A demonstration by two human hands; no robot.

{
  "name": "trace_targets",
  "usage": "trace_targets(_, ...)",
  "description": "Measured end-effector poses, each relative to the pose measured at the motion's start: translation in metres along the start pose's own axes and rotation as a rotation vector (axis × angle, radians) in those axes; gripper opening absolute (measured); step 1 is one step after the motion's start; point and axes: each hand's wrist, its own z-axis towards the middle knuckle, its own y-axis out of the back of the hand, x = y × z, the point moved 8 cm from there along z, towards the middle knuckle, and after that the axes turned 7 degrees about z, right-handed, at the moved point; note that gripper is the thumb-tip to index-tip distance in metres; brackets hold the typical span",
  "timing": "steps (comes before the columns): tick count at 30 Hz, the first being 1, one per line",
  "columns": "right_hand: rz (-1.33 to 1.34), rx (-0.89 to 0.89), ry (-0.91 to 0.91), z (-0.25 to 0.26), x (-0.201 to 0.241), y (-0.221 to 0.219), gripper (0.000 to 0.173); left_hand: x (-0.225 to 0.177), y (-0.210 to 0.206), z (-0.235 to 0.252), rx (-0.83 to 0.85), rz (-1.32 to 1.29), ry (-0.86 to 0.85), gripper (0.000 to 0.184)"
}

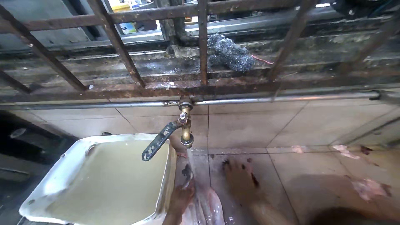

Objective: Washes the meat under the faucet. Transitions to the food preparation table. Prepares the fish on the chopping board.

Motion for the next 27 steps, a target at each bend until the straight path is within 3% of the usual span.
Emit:
trace_targets(2,0.046,0.036,0.146,-0.017,0.024,-0.018,0.048,-0.002,-0.003,0.0,-0.001,-0.014,-0.008,0.041)
trace_targets(4,0.114,0.138,0.091,-0.024,0.026,-0.048,0.042,-0.007,-0.001,-0.003,0.015,-0.018,-0.014,0.037)
trace_targets(6,0.188,0.103,-0.038,-0.026,0.023,-0.05,0.041,-0.006,0.006,-0.006,0.057,-0.03,0.018,0.037)
trace_targets(7,0.234,0.046,-0.065,-0.03,0.02,-0.042,0.044,-0.004,0.006,-0.007,0.068,-0.04,0.044,0.035)
trace_targets(10,0.21,-0.408,-0.023,-0.025,-0.008,-0.002,0.044,-0.008,0.002,-0.008,0.041,-0.089,0.102,0.03)
trace_targets(11,0.191,-0.352,-0.063,-0.013,-0.026,-0.003,0.058,-0.005,0.004,-0.008,0.028,-0.095,0.111,0.03)
trace_targets(12,0.182,-0.178,-0.12,-0.002,-0.045,-0.01,0.073,-0.003,0.004,-0.008,0.022,-0.096,0.113,0.03)
trace_targets(14,0.116,0.026,-0.146,0.012,-0.063,-0.018,0.084,-0.004,0.001,-0.007,0.037,-0.133,0.099,0.029)
trace_targets(18,0.049,-0.02,-0.046,0.004,-0.031,-0.028,0.069,-0.002,-0.003,-0.014,0.075,-0.27,0.122,0.023)
trace_targets(22,0.16,-0.21,-0.099,0.009,-0.06,-0.028,0.077,-0.017,0.005,-0.017,0.073,-0.31,0.128,0.018)
trace_targets(24,0.172,-0.112,-0.21,0.008,-0.086,-0.027,0.098,-0.02,0.006,-0.011,0.011,-0.419,0.14,0.015)
trace_targets(27,0.203,0.043,-0.28,0.0,-0.1,-0.019,0.097,-0.029,-0.005,-0.002,-0.125,-0.664,0.131,0.017)
